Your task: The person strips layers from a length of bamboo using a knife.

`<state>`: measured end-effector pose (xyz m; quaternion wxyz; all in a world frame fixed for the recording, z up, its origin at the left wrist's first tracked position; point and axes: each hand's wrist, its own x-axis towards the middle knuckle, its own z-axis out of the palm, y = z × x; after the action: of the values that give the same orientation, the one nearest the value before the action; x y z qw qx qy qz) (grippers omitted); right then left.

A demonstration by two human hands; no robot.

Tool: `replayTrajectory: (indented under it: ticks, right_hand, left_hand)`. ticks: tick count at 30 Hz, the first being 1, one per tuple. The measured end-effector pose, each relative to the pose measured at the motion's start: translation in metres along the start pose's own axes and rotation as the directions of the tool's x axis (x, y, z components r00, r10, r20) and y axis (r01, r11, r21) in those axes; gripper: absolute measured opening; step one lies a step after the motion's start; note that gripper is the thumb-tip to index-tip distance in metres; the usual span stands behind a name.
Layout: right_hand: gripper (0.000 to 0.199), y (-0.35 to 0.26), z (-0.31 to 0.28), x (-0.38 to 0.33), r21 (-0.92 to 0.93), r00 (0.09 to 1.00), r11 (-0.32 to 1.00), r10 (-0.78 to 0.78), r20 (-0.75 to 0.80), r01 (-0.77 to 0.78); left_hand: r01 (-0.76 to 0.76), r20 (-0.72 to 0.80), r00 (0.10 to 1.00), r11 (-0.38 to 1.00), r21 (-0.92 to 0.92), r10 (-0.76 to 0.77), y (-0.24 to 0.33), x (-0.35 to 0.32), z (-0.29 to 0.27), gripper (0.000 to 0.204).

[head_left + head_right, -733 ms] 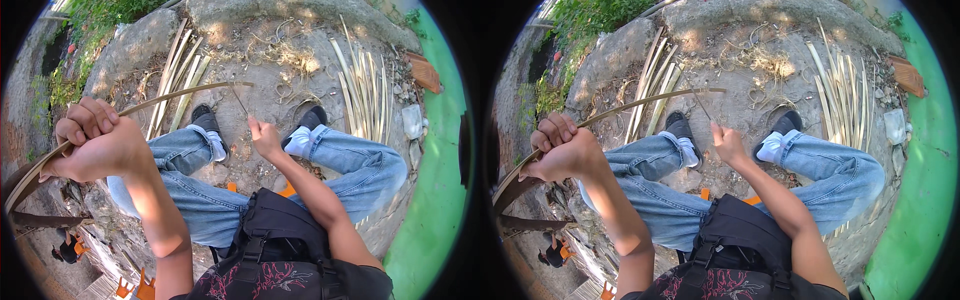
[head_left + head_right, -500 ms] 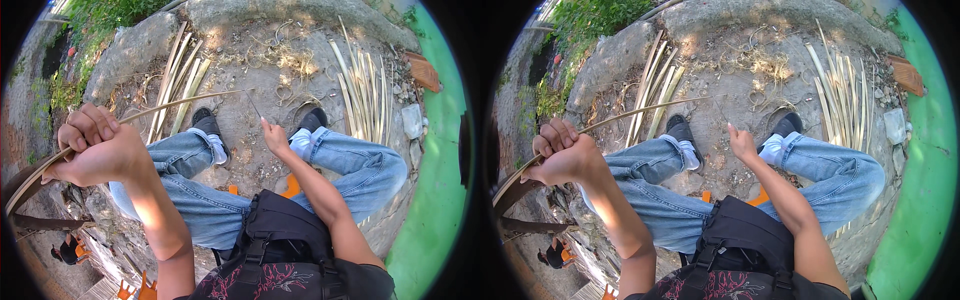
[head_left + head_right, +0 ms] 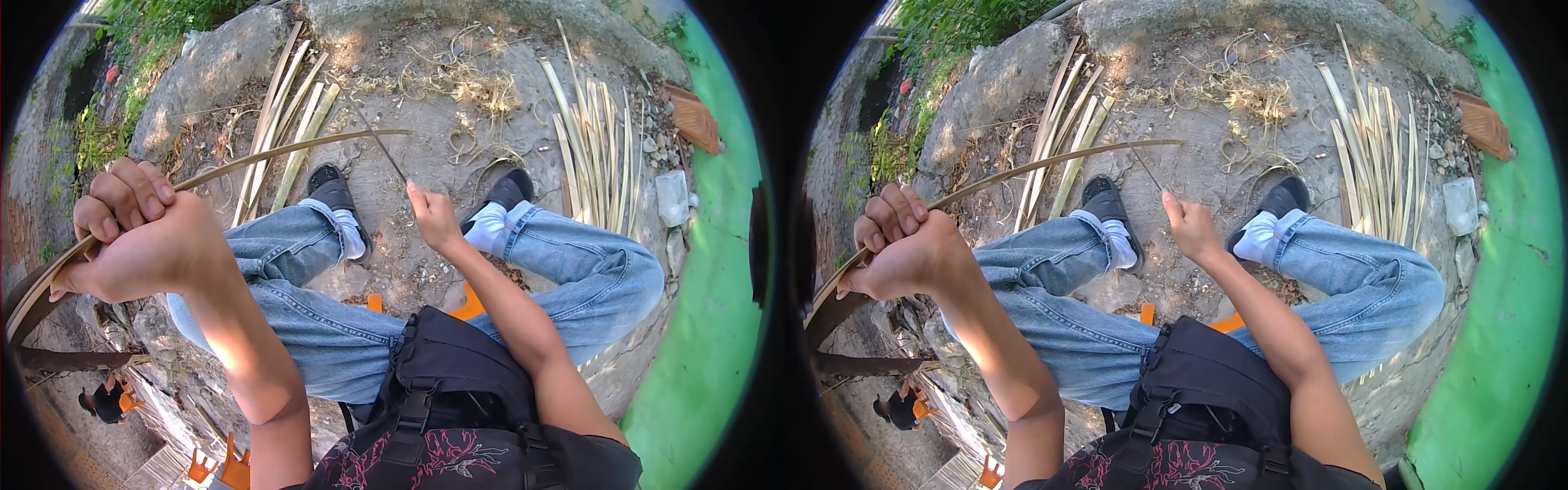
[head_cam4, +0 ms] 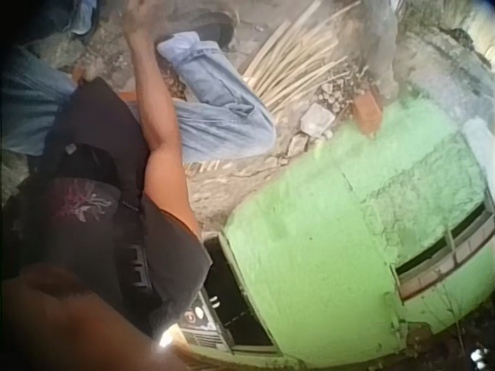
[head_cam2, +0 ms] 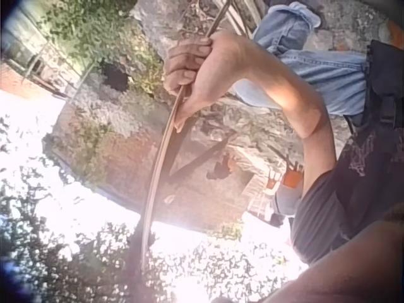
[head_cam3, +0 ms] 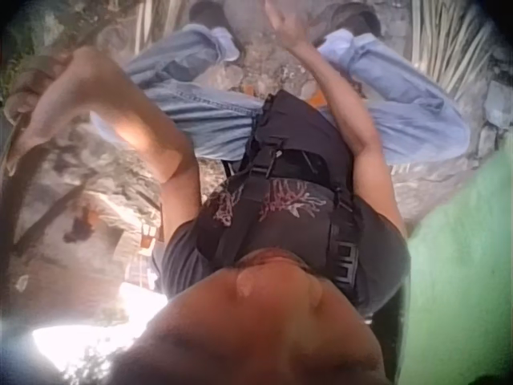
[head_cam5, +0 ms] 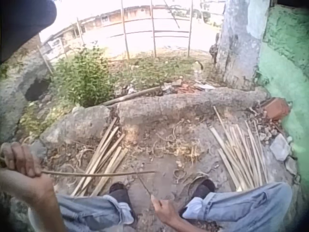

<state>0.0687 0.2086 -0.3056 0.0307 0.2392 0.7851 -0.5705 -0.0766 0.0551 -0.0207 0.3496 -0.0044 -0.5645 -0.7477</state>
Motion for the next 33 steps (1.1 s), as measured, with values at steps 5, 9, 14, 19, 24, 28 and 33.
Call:
replayTrajectory:
  ticks: [5,9,14,19,24,28,33]
  right_hand:
    - [0.067,0.080,-0.015,0.025,-0.199,0.966,0.947,0.258,-0.006,-0.254]
    - [0.067,0.027,0.003,0.020,-0.130,0.994,0.985,0.113,-0.010,-0.113]
    - [0.068,0.088,-0.012,0.025,-0.230,0.959,0.931,0.271,-0.082,-0.283]
    - [0.068,0.068,0.005,0.030,-0.183,0.991,0.974,0.120,-0.062,-0.129]
    - [0.071,0.119,-0.014,0.031,-0.257,0.956,0.921,0.286,-0.061,-0.292]
    - [0.070,0.086,0.003,0.036,-0.232,0.978,0.951,0.197,-0.064,-0.206]
    - [0.067,0.143,-0.013,0.033,-0.302,0.964,0.916,0.243,-0.111,-0.265]
  left_hand:
    - [0.029,-0.015,0.999,0.999,0.022,-0.028,-0.007,-0.002,0.001,0.065]
    - [-0.029,0.010,1.000,0.999,0.026,0.028,-0.003,0.002,-0.002,0.064]
    - [0.004,-0.019,1.000,1.000,-0.002,-0.004,-0.010,0.002,-0.001,0.065]
    - [-0.063,0.016,0.998,0.996,0.058,0.062,-0.004,0.002,-0.002,0.065]
    - [0.003,-0.005,1.000,1.000,0.024,-0.003,-0.010,0.003,0.000,0.067]
    - [-0.016,-0.031,0.999,0.994,0.104,0.019,-0.001,0.001,0.001,0.070]
    - [0.034,-0.024,0.999,0.998,0.046,-0.033,-0.011,0.001,0.001,0.069]
